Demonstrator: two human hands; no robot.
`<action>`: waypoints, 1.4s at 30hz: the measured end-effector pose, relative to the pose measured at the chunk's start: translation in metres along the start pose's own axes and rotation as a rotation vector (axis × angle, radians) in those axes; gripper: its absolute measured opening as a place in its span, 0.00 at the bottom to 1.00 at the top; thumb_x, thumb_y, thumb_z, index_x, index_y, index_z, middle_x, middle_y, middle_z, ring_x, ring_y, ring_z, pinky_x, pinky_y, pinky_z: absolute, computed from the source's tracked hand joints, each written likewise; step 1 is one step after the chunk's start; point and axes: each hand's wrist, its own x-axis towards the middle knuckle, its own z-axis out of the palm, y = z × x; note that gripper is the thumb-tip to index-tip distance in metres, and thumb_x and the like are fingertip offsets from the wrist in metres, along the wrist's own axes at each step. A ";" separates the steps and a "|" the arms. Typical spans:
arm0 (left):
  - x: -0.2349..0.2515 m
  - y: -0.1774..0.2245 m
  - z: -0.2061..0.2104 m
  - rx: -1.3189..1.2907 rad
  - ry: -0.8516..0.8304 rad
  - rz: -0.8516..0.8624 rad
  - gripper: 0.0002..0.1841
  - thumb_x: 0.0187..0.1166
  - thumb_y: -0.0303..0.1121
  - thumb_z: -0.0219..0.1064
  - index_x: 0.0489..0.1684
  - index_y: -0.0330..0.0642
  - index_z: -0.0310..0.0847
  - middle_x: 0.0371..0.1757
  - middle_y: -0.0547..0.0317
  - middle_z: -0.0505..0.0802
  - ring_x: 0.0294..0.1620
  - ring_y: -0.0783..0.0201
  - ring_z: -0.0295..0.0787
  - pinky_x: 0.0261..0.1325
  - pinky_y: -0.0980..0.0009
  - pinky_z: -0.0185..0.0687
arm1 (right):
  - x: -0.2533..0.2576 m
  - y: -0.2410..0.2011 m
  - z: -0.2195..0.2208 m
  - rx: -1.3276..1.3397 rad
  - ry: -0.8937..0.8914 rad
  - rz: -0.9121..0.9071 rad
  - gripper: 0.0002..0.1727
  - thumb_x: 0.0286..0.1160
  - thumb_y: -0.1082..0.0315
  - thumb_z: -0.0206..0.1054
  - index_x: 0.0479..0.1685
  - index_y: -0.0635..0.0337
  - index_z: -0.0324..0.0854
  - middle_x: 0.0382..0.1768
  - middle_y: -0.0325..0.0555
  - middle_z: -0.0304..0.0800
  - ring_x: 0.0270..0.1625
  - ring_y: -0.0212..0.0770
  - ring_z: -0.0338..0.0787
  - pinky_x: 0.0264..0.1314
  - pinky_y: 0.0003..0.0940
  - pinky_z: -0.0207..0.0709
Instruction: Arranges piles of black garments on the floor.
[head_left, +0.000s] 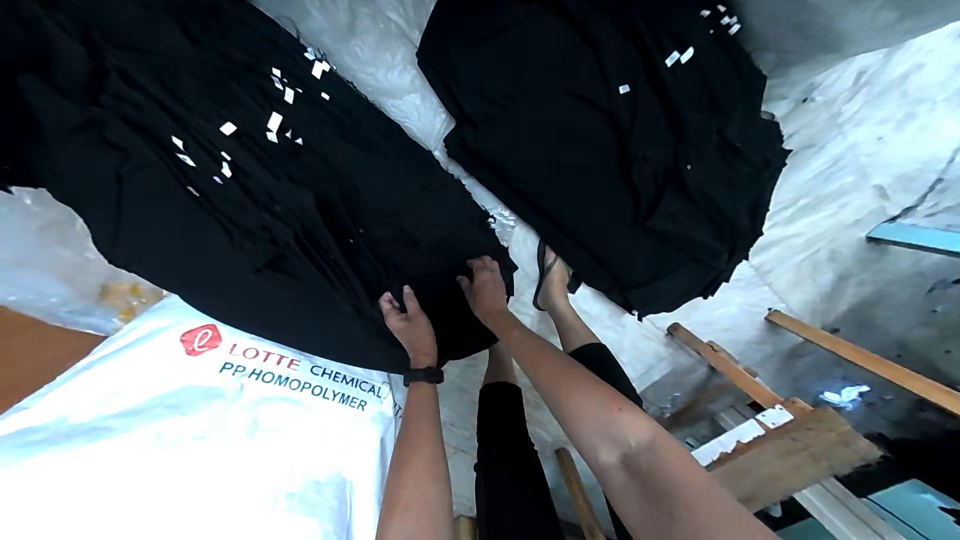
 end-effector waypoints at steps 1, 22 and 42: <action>-0.001 0.000 0.000 -0.018 0.030 -0.005 0.11 0.88 0.29 0.61 0.57 0.29 0.74 0.39 0.55 0.82 0.39 0.72 0.80 0.49 0.74 0.78 | 0.002 -0.003 -0.001 -0.066 -0.073 0.009 0.18 0.80 0.67 0.70 0.60 0.73 0.85 0.67 0.69 0.83 0.75 0.68 0.79 0.74 0.62 0.73; -0.002 0.050 0.035 0.334 -0.292 0.145 0.19 0.86 0.38 0.66 0.58 0.26 0.80 0.52 0.34 0.90 0.48 0.49 0.91 0.53 0.54 0.87 | -0.073 -0.035 0.015 -0.140 -0.644 -0.031 0.30 0.87 0.66 0.59 0.86 0.67 0.66 0.89 0.61 0.59 0.89 0.61 0.60 0.89 0.49 0.56; -0.012 0.022 0.021 -0.208 -0.147 -0.197 0.07 0.80 0.20 0.64 0.34 0.41 0.74 0.27 0.66 0.81 0.30 0.73 0.83 0.42 0.72 0.86 | 0.002 0.010 -0.008 0.203 0.187 -0.102 0.17 0.83 0.72 0.65 0.65 0.73 0.83 0.65 0.69 0.83 0.70 0.67 0.82 0.72 0.58 0.76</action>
